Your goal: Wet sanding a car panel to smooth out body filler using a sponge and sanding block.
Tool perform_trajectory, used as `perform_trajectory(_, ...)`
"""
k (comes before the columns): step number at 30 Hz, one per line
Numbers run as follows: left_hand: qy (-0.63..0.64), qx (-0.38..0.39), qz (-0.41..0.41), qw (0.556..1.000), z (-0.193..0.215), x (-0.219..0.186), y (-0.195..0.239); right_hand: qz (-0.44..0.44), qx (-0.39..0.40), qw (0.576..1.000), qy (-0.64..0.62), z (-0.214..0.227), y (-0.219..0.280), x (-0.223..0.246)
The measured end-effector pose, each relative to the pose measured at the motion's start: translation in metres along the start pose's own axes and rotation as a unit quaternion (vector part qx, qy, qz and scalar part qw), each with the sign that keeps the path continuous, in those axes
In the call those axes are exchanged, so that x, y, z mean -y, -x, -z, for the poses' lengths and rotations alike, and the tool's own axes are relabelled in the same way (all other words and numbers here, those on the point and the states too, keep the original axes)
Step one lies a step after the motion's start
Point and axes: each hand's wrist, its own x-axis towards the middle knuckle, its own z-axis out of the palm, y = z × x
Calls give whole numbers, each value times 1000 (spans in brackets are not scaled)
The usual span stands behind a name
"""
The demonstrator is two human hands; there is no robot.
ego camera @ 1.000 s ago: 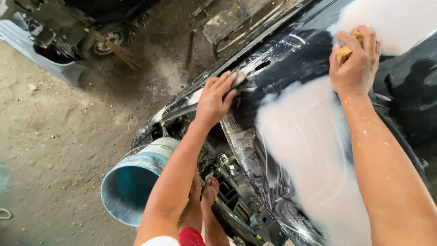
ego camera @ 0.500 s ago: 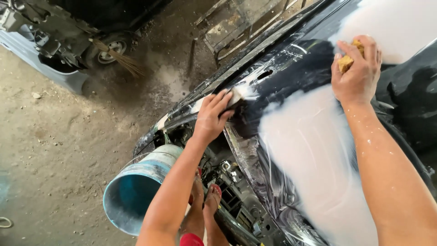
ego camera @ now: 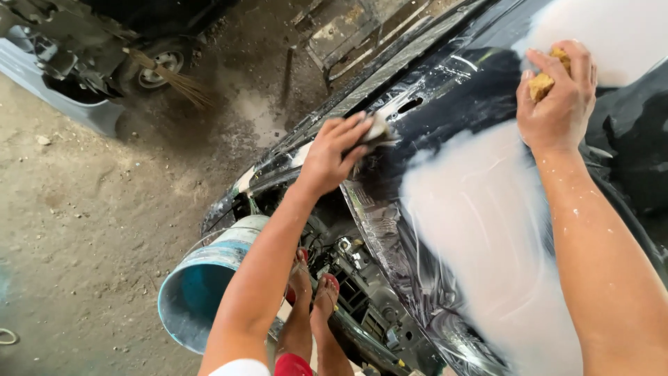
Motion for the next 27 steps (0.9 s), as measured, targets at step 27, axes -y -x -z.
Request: perform_trajectory(27, -22, -126, -44, 991, -25, 30, 19, 113, 23, 992, 43, -90, 40, 165)
